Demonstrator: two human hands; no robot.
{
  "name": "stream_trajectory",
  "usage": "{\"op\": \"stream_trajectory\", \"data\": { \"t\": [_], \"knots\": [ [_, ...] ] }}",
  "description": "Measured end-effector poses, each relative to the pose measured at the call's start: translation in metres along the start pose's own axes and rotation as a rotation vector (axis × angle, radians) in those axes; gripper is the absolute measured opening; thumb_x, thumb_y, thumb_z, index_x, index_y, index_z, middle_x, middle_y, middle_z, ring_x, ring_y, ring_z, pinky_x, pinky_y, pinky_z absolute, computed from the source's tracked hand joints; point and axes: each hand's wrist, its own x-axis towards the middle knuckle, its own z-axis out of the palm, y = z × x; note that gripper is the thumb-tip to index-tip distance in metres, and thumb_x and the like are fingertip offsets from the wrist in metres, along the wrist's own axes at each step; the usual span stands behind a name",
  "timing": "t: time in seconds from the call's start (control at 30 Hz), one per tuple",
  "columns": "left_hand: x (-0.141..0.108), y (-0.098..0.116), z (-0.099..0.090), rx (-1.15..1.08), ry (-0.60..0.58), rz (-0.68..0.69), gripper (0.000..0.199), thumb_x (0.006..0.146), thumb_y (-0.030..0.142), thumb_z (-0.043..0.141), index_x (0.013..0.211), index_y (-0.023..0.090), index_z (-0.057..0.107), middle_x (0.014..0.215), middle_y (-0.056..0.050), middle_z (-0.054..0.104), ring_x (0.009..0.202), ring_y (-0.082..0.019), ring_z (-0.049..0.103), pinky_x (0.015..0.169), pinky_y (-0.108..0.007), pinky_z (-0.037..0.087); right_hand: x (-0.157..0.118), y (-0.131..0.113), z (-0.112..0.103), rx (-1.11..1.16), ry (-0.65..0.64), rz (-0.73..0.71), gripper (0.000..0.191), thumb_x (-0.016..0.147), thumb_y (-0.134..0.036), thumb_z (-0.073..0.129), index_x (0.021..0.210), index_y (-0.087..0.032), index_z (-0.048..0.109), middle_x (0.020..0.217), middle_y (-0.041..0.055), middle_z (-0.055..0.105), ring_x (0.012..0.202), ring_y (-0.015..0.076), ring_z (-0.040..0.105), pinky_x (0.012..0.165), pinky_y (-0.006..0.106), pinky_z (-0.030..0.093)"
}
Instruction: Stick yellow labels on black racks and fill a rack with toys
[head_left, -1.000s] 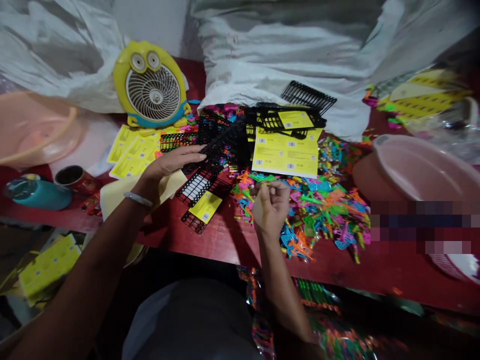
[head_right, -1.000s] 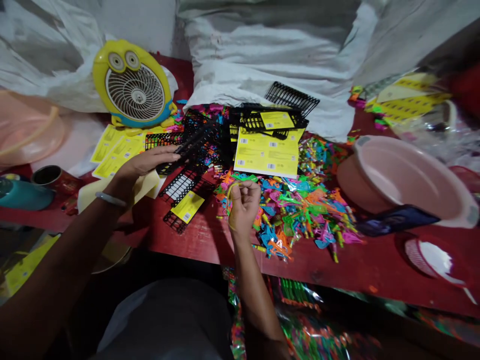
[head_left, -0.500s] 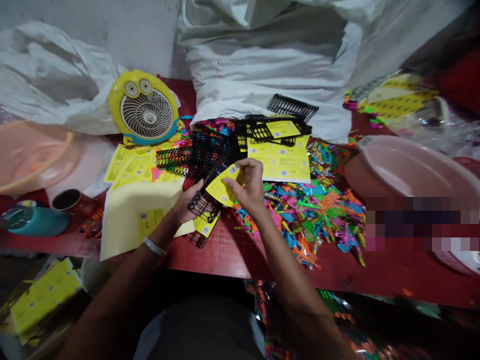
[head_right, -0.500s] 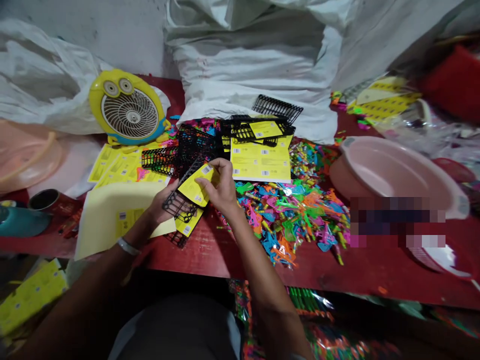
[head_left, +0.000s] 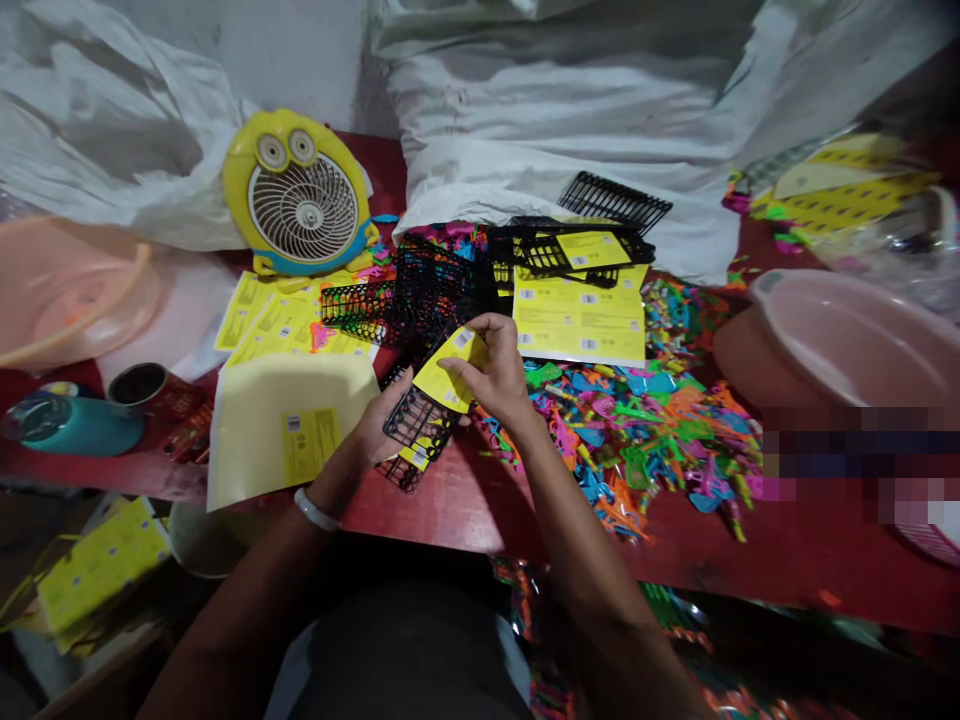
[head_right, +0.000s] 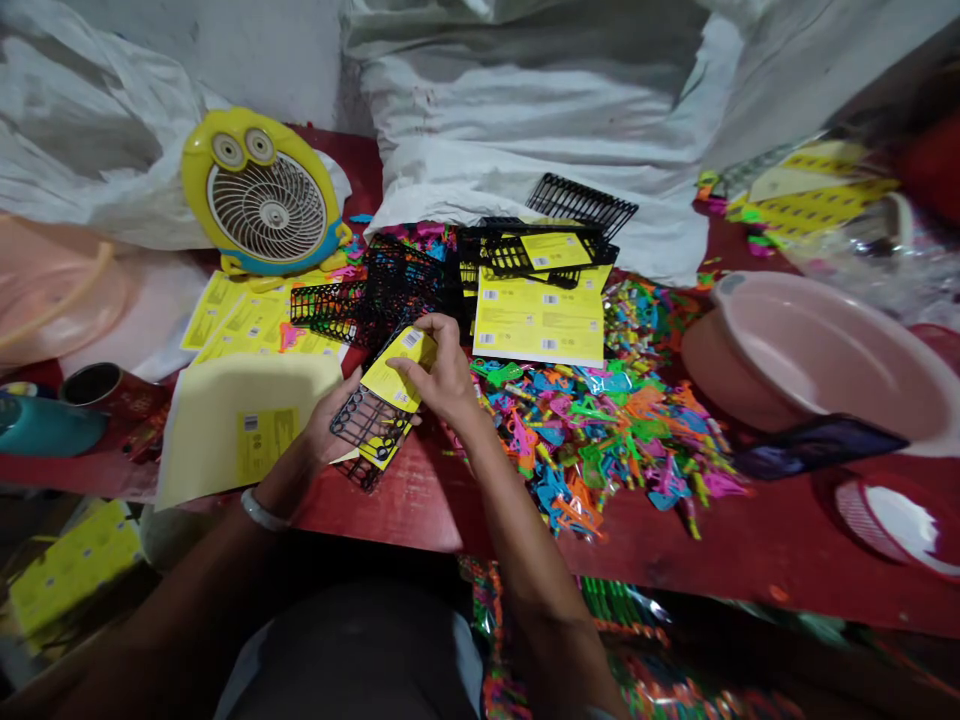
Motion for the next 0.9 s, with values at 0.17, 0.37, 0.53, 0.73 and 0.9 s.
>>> {"op": "stream_trajectory", "data": {
  "t": [0.17, 0.37, 0.53, 0.73, 0.9],
  "knots": [
    [0.0, -0.003, -0.009, -0.014, 0.024, -0.011, 0.066, 0.108, 0.051, 0.028, 0.13, 0.004, 0.067, 0.085, -0.017, 0.079, 0.076, -0.028, 0.078, 0.075, -0.038, 0.062, 0.0, -0.001, -0.001, -0.012, -0.028, 0.004, 0.058, 0.082, -0.054, 0.079, 0.12, -0.026, 0.044, 0.113, 0.0043, 0.054, 0.099, 0.0215, 0.058, 0.088, 0.037, 0.053],
    [-0.006, -0.004, 0.003, 0.046, 0.055, 0.021, 0.065, 0.108, 0.05, 0.027, 0.132, 0.004, 0.066, 0.098, -0.02, 0.079, 0.078, -0.027, 0.078, 0.074, -0.036, 0.061, 0.0, -0.004, -0.002, -0.058, -0.052, -0.039, 0.056, 0.084, -0.052, 0.078, 0.121, -0.026, 0.045, 0.114, 0.0046, 0.055, 0.1, 0.0216, 0.059, 0.09, 0.038, 0.053],
    [-0.012, -0.006, 0.011, 0.072, 0.087, 0.0, 0.066, 0.108, 0.051, 0.025, 0.128, 0.005, 0.068, 0.082, -0.015, 0.077, 0.053, -0.017, 0.067, 0.052, -0.025, 0.051, -0.001, -0.009, -0.001, -0.146, -0.047, -0.091, 0.058, 0.086, -0.057, 0.074, 0.124, -0.024, 0.046, 0.117, 0.008, 0.057, 0.107, 0.0256, 0.059, 0.096, 0.043, 0.053],
    [-0.025, -0.011, 0.008, 0.097, 0.193, -0.168, 0.068, 0.107, 0.056, 0.029, 0.105, 0.004, 0.073, 0.051, -0.003, 0.058, 0.035, -0.008, 0.041, 0.037, -0.018, 0.031, 0.01, -0.004, -0.006, -0.261, 0.131, -0.159, 0.082, 0.085, -0.063, 0.073, 0.147, -0.024, 0.036, 0.131, 0.0125, 0.055, 0.116, 0.029, 0.058, 0.098, 0.047, 0.053],
    [-0.035, -0.015, 0.006, 0.136, 0.234, -0.177, 0.063, 0.104, 0.058, 0.041, 0.087, 0.006, 0.073, 0.045, 0.003, 0.042, 0.034, -0.004, 0.02, 0.034, -0.017, 0.014, 0.003, -0.012, -0.011, -0.447, 0.186, -0.411, 0.032, 0.101, -0.037, 0.061, 0.131, -0.027, 0.061, 0.124, 0.0102, 0.067, 0.118, 0.0278, 0.063, 0.103, 0.051, 0.053]
  ]
}}
